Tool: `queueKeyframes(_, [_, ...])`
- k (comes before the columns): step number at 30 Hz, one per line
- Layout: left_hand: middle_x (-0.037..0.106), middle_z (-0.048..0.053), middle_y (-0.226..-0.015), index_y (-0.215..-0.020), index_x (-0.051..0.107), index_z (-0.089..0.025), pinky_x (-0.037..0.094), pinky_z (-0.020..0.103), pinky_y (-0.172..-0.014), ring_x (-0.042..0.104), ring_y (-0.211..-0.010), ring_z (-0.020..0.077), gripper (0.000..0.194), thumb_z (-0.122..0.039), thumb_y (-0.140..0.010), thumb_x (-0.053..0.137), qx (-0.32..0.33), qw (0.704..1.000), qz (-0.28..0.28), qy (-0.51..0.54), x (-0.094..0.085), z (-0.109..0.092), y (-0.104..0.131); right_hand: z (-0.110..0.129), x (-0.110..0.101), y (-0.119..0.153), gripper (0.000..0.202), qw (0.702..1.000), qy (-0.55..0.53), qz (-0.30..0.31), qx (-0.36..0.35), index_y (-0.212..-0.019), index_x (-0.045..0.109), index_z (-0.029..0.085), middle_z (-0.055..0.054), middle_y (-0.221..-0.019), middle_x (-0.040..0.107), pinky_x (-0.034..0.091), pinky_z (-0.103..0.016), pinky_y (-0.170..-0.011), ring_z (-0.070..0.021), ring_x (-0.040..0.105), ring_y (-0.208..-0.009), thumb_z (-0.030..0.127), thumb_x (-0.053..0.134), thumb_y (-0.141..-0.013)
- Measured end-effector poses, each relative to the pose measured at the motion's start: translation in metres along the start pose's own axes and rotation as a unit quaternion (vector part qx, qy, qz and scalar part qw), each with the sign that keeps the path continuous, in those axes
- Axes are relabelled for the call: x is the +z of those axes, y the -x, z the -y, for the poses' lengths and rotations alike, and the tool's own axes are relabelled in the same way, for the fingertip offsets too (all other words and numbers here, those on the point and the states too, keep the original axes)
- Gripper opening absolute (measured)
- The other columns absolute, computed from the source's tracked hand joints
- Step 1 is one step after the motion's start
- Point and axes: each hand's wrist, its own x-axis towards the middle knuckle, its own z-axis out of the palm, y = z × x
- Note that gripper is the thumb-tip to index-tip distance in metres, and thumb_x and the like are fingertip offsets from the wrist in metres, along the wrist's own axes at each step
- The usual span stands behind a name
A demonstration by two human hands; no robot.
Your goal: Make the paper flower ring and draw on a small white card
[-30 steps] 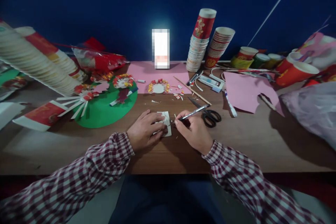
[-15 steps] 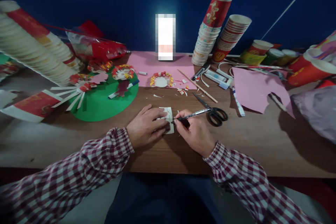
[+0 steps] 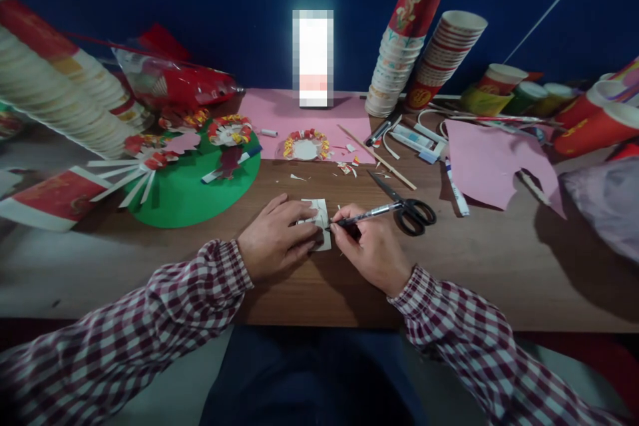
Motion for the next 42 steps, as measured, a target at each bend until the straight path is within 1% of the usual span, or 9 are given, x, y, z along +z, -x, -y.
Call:
queueKeyframes(6, [0.056, 0.007, -0.117, -0.097, 0.060, -0.022, 0.029, 0.053, -0.103, 0.050, -0.113, 0.0239, 0.021, -0.033, -0.091, 0.043, -0.001, 1.000, 0.000, 0.000, 0.0000, 0.0000, -0.0002, 0.0007, -0.0004, -0.0003, 0.007, 1.000, -0.003, 0.000, -0.015, -0.086, 0.055, 0.020, 0.001, -0.068, 0.060, 0.041, -0.025, -0.060, -0.0138, 0.055, -0.060, 0.025, 0.051, -0.087])
queueKeyframes(11, [0.056, 0.007, -0.117, -0.098, 0.060, -0.022, 0.029, 0.052, -0.103, 0.049, -0.114, 0.0236, 0.023, -0.033, -0.092, 0.041, 0.001, 1.000, 0.006, -0.003, -0.0010, 0.0004, -0.0003, -0.0008, -0.0005, 0.0002, 0.008, 1.000, 0.001, 0.006, -0.009, -0.086, 0.055, 0.020, 0.001, -0.067, 0.060, 0.040, -0.025, -0.059, -0.0138, 0.054, -0.058, 0.026, 0.050, -0.088])
queueKeyframes(18, [0.057, 0.006, -0.117, -0.097, 0.060, -0.022, 0.028, 0.052, -0.103, 0.049, -0.114, 0.0237, 0.022, -0.033, -0.091, 0.042, 0.003, 1.000, -0.005, -0.004, 0.0002, 0.0009, 0.0001, -0.0007, -0.0002, 0.0002, 0.009, 1.000, -0.009, 0.015, -0.003, -0.086, 0.055, 0.019, 0.001, -0.068, 0.060, 0.041, -0.025, -0.060, -0.0136, 0.055, -0.059, 0.026, 0.050, -0.088])
queueKeyframes(23, [0.057, 0.007, -0.116, -0.101, 0.060, -0.023, 0.029, 0.053, -0.103, 0.049, -0.115, 0.0238, 0.021, -0.031, -0.090, 0.044, -0.004, 1.000, -0.001, 0.003, -0.0016, -0.0012, -0.0004, 0.0003, -0.0005, -0.0001, 0.008, 1.000, -0.005, 0.012, -0.007, -0.086, 0.056, 0.019, 0.000, -0.068, 0.060, 0.041, -0.025, -0.060, -0.0134, 0.054, -0.059, 0.024, 0.050, -0.087])
queueKeyframes(26, [0.058, 0.007, -0.115, -0.102, 0.060, -0.023, 0.029, 0.053, -0.104, 0.049, -0.115, 0.0238, 0.021, -0.031, -0.090, 0.045, -0.004, 1.000, -0.009, 0.003, -0.0003, -0.0007, -0.0004, -0.0005, -0.0002, 0.0001, 0.008, 1.000, -0.004, 0.010, -0.006, -0.085, 0.056, 0.019, 0.000, -0.068, 0.061, 0.041, -0.025, -0.059, -0.0134, 0.054, -0.059, 0.025, 0.050, -0.087])
queueKeyframes(32, [0.057, 0.007, -0.117, -0.108, 0.058, -0.025, 0.027, 0.053, -0.104, 0.047, -0.118, 0.0243, 0.023, -0.032, -0.090, 0.044, 0.001, 1.000, -0.002, 0.002, 0.0021, 0.0015, 0.0005, -0.0008, 0.0003, 0.0007, 0.009, 1.000, -0.008, 0.013, 0.002, -0.086, 0.055, 0.020, 0.001, -0.065, 0.060, 0.040, -0.025, -0.056, -0.0137, 0.054, -0.055, 0.026, 0.049, -0.087])
queueKeyframes(35, [0.057, 0.007, -0.118, -0.107, 0.058, -0.025, 0.027, 0.053, -0.104, 0.047, -0.119, 0.0241, 0.023, -0.031, -0.091, 0.043, -0.002, 1.000, -0.002, 0.006, 0.0013, 0.0007, 0.0010, -0.0003, 0.0001, 0.0010, 0.009, 1.000, -0.012, 0.017, 0.005, -0.086, 0.055, 0.019, 0.001, -0.066, 0.060, 0.040, -0.025, -0.057, -0.0133, 0.054, -0.056, 0.026, 0.049, -0.087])
queueKeyframes(42, [0.057, 0.006, -0.118, -0.096, 0.061, -0.024, 0.026, 0.053, -0.105, 0.047, -0.120, 0.0235, 0.022, -0.031, -0.092, 0.041, -0.003, 1.000, -0.008, 0.003, -0.0007, -0.0008, 0.0009, 0.0001, -0.0010, -0.0003, 0.008, 1.000, -0.009, 0.018, 0.001, -0.085, 0.055, 0.019, 0.001, -0.067, 0.059, 0.040, -0.025, -0.059, -0.0137, 0.054, -0.059, 0.025, 0.050, -0.087])
